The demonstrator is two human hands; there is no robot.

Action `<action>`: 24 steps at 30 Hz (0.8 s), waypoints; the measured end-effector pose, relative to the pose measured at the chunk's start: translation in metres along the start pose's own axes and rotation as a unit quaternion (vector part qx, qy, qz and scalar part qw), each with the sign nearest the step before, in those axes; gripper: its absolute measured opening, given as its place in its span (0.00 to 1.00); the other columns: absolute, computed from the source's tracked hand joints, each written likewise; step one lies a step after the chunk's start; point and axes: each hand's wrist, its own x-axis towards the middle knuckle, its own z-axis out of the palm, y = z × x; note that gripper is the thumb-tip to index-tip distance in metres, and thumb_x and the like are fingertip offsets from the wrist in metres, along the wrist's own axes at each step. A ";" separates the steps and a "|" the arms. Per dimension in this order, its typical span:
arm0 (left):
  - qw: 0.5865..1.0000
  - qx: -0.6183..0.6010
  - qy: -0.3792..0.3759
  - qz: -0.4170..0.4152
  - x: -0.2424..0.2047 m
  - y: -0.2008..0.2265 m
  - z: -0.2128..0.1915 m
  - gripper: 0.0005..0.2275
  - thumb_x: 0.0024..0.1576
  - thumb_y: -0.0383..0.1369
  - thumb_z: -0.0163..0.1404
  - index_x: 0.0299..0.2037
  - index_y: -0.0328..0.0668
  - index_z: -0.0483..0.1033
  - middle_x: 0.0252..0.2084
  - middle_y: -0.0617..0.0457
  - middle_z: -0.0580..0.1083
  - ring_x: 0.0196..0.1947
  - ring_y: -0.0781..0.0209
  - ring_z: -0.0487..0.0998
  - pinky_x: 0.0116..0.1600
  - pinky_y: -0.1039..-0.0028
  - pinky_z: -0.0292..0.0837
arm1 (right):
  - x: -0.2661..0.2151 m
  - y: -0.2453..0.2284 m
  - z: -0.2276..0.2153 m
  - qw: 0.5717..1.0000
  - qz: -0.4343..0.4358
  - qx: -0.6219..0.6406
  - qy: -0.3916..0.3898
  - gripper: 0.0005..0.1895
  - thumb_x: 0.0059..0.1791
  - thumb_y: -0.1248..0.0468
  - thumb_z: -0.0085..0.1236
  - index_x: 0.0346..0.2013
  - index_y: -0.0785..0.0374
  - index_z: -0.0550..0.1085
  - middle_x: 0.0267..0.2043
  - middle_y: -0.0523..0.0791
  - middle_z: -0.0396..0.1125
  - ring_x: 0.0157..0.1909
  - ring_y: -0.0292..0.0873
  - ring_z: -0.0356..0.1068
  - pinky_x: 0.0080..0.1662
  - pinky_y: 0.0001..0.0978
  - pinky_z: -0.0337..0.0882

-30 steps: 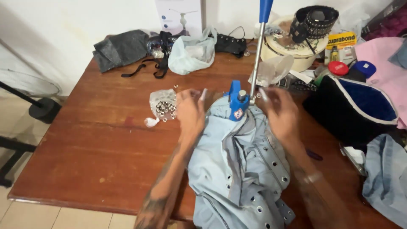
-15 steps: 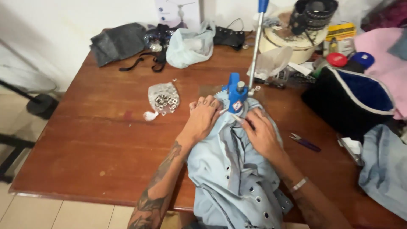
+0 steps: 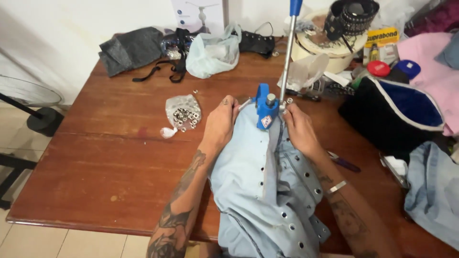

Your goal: The person uses a manual riveting tool to attach metal eyelets to a light blue denim garment. They repeatedly position the fabric under the tool, insert the eyelets, and pull the handle to secure them in place.

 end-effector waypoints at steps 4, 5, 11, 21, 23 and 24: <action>0.997 0.037 0.019 0.058 0.005 -0.021 0.011 0.10 0.83 0.44 0.43 0.56 0.51 0.72 0.47 0.37 0.80 0.55 0.26 0.87 0.59 0.34 0.83 | -0.001 -0.002 0.007 0.989 -0.076 -0.114 0.049 0.09 0.71 0.64 0.57 0.56 0.70 0.76 0.45 0.70 0.75 0.55 0.82 0.78 0.55 0.75 0.75; 0.997 0.051 0.021 0.049 0.014 -0.026 0.017 0.10 0.82 0.45 0.44 0.56 0.52 0.72 0.48 0.40 0.81 0.56 0.29 0.88 0.61 0.36 0.85 | -0.005 -0.020 -0.002 0.985 -0.073 -0.127 0.097 0.09 0.70 0.61 0.60 0.60 0.64 0.76 0.48 0.63 0.75 0.55 0.75 0.79 0.56 0.71 0.77; 0.989 0.074 0.126 0.027 -0.026 0.011 -0.016 0.07 0.77 0.39 0.52 0.55 0.48 0.77 0.47 0.40 0.81 0.54 0.29 0.87 0.57 0.37 0.85 | -0.083 -0.067 -0.029 0.999 0.018 -0.042 0.013 0.12 0.66 0.49 0.64 0.54 0.52 0.81 0.40 0.50 0.82 0.51 0.61 0.86 0.55 0.58 0.82; 0.972 0.208 0.021 -0.104 -0.064 0.031 0.021 0.32 0.77 0.59 0.47 0.72 0.34 0.74 0.60 0.38 0.79 0.63 0.30 0.84 0.65 0.28 0.77 | -0.078 -0.024 0.011 0.989 0.064 0.052 -0.121 0.18 0.66 0.44 0.64 0.52 0.54 0.81 0.43 0.56 0.83 0.53 0.64 0.85 0.56 0.62 0.81; 0.985 0.163 0.015 -0.063 -0.053 0.011 0.034 0.26 0.78 0.54 0.45 0.70 0.38 0.76 0.59 0.39 0.80 0.63 0.29 0.84 0.66 0.25 0.75 | -0.081 -0.030 0.003 0.986 0.088 0.086 -0.110 0.15 0.68 0.47 0.61 0.50 0.53 0.82 0.39 0.51 0.82 0.48 0.57 0.83 0.55 0.56 0.81; 0.993 0.115 0.002 -0.025 -0.051 0.000 0.044 0.22 0.80 0.50 0.43 0.68 0.42 0.79 0.57 0.41 0.81 0.62 0.29 0.84 0.68 0.23 0.73 | -0.088 -0.031 -0.001 0.980 0.118 0.121 -0.104 0.15 0.70 0.49 0.57 0.48 0.53 0.83 0.35 0.45 0.80 0.43 0.49 0.80 0.53 0.51 0.82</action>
